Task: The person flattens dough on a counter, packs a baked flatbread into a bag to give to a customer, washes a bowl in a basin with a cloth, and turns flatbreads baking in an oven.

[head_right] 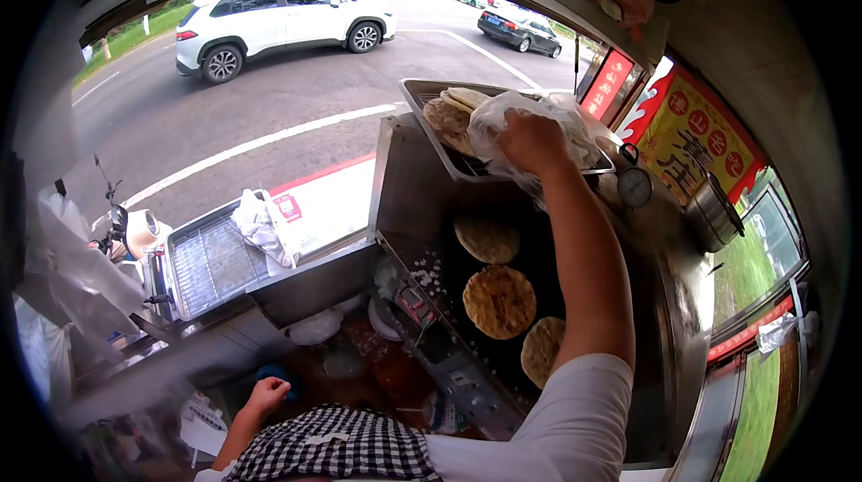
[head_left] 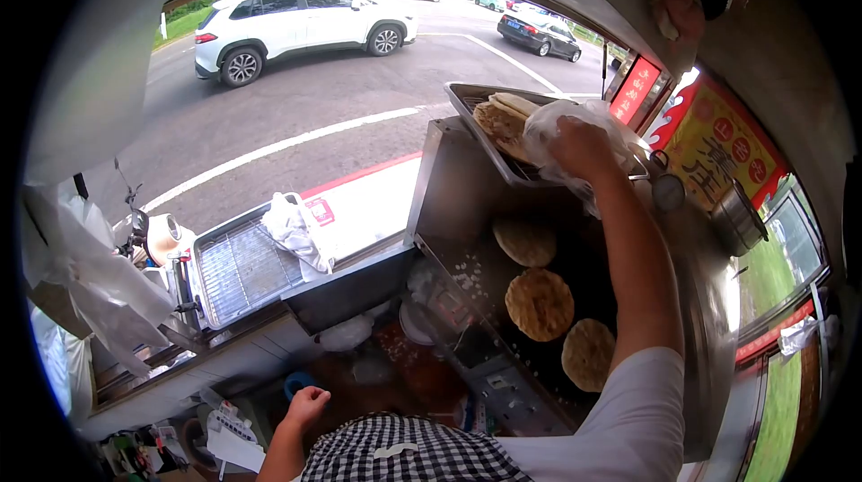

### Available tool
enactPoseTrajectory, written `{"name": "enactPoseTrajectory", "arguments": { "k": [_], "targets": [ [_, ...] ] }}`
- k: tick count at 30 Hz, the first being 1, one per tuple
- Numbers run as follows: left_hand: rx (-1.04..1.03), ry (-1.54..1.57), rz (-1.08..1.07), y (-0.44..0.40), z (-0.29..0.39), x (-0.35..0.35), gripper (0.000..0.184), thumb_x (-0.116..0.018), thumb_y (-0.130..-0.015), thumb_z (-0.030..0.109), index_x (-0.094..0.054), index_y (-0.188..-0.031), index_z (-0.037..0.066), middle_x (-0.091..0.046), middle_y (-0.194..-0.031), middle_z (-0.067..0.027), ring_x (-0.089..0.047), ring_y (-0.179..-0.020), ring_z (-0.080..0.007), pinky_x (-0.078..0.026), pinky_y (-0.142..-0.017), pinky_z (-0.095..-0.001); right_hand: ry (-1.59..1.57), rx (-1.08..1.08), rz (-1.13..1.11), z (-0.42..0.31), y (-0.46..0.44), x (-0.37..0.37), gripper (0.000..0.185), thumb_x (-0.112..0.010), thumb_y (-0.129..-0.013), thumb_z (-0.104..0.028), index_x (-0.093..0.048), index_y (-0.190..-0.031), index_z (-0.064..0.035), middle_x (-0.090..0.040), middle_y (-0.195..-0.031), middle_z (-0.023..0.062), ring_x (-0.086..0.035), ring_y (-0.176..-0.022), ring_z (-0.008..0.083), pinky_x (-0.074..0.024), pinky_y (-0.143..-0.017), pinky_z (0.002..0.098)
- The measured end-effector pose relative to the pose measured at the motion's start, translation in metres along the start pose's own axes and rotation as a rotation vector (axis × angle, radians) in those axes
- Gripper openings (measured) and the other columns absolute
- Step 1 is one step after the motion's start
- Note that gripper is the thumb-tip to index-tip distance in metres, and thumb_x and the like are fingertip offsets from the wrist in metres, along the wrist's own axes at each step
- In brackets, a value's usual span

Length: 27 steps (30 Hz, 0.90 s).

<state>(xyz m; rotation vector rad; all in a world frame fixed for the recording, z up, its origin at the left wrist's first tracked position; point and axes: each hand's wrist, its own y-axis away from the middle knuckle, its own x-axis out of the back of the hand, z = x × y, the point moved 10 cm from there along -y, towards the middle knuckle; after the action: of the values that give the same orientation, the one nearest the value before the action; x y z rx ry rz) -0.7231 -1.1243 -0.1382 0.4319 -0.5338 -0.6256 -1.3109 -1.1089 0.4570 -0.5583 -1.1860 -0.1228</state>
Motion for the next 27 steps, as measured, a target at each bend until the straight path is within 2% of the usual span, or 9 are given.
{"name": "enactPoseTrajectory", "arguments": {
  "k": [8, 12, 13, 16, 17, 20, 22, 24, 27],
  "targets": [
    [0.000, -0.076, 0.005, 0.008, 0.017, 0.002, 0.039, -0.070, -0.088, 0.034, -0.073, -0.104, -0.001, -0.074, -0.094, -0.0141, -0.070, -0.087, -0.0231, -0.054, -0.082, -0.0353, -0.161, -0.111, 0.569, 0.066, -0.001, 0.021, 0.035, -0.053, -0.092, -0.028, -0.059, -0.113, -0.0007, -0.067, -0.109, 0.0223, -0.064, -0.099, 0.0429, -0.0507, -0.089, 0.0539],
    [0.014, -0.071, -0.006, 0.007, 0.016, 0.000, 0.039, -0.070, -0.089, 0.035, -0.072, -0.104, -0.001, -0.074, -0.095, -0.0151, -0.070, -0.090, -0.0245, -0.054, -0.083, -0.0360, -0.245, -0.064, 0.709, 0.084, 0.006, 0.028, 0.035, -0.057, -0.093, -0.023, -0.053, -0.120, 0.0004, -0.060, -0.119, 0.0266, -0.059, -0.109, 0.0456, -0.0482, -0.092, 0.0553],
    [0.002, -0.084, -0.006, 0.004, 0.015, 0.000, 0.039, -0.069, -0.089, 0.035, -0.072, -0.104, -0.002, -0.074, -0.095, -0.0153, -0.070, -0.090, -0.0249, -0.054, -0.084, -0.0361, -0.226, -0.151, 0.647, 0.094, 0.005, 0.022, 0.036, -0.059, -0.093, -0.019, -0.050, -0.122, 0.0009, -0.057, -0.122, 0.0275, -0.057, -0.111, 0.0470, -0.0475, -0.093, 0.0555],
    [-0.019, -0.106, -0.008, 0.001, 0.017, 0.000, 0.040, -0.069, -0.089, 0.035, -0.072, -0.104, -0.002, -0.074, -0.096, -0.0159, -0.070, -0.091, -0.0257, -0.054, -0.084, -0.0365, -0.200, -0.154, 0.727, 0.099, 0.020, 0.047, 0.037, -0.061, -0.093, -0.019, -0.051, -0.123, 0.0019, -0.059, -0.121, 0.0278, -0.057, -0.112, 0.0471, -0.0474, -0.094, 0.0547],
    [-0.022, -0.108, -0.009, 0.001, 0.020, 0.000, 0.040, -0.069, -0.089, 0.036, -0.072, -0.104, -0.001, -0.074, -0.096, -0.0161, -0.070, -0.092, -0.0260, -0.054, -0.085, -0.0367, -0.324, -0.159, 0.790, 0.109, 0.025, 0.051, 0.036, -0.061, -0.092, -0.012, -0.053, -0.123, 0.0036, -0.059, -0.120, 0.0282, -0.057, -0.112, 0.0480, -0.0489, -0.093, 0.0527],
    [-0.026, -0.120, -0.024, -0.001, 0.030, -0.001, 0.040, -0.069, -0.089, 0.035, -0.072, -0.106, -0.001, -0.074, -0.098, -0.0164, -0.070, -0.093, -0.0260, -0.054, -0.086, -0.0366, -0.275, -0.175, 0.866, 0.124, 0.040, 0.071, 0.035, -0.059, -0.090, -0.007, -0.055, -0.123, 0.0055, -0.061, -0.118, 0.0278, -0.059, -0.111, 0.0479, -0.0505, -0.092, 0.0496],
    [-0.057, -0.141, -0.025, 0.005, 0.052, -0.001, 0.040, -0.069, -0.090, 0.035, -0.071, -0.108, -0.001, -0.074, -0.099, -0.0164, -0.070, -0.094, -0.0257, -0.053, -0.086, -0.0365, -0.306, -0.170, 0.918, 0.112, 0.061, 0.094, 0.044, -0.060, -0.086, -0.005, -0.051, -0.127, 0.0076, -0.061, -0.120, 0.0289, -0.059, -0.115, 0.0464, -0.0498, -0.096, 0.0455],
    [-0.080, -0.162, -0.040, 0.007, 0.068, -0.003, 0.040, -0.069, -0.090, 0.034, -0.070, -0.109, -0.001, -0.074, -0.100, -0.0162, -0.070, -0.095, -0.0257, -0.053, -0.087, -0.0364, -0.414, -0.232, 0.867, 0.120, 0.072, 0.100, 0.062, -0.063, -0.082, -0.007, -0.044, -0.139, 0.0099, -0.059, -0.127, 0.0310, -0.057, -0.123, 0.0444, -0.0468, -0.104, 0.0440],
    [-0.102, -0.174, -0.079, 0.003, 0.076, -0.009, 0.041, -0.069, -0.091, 0.035, -0.070, -0.110, -0.001, -0.073, -0.102, -0.0160, -0.070, -0.097, -0.0258, -0.053, -0.088, -0.0363, -0.781, -0.427, 0.808, 0.149, 0.085, 0.069, 0.058, -0.056, -0.087, -0.009, -0.045, -0.141, 0.0088, -0.057, -0.134, 0.0293, -0.059, -0.122, 0.0418, -0.0477, -0.102, 0.0425]
  ]
}}
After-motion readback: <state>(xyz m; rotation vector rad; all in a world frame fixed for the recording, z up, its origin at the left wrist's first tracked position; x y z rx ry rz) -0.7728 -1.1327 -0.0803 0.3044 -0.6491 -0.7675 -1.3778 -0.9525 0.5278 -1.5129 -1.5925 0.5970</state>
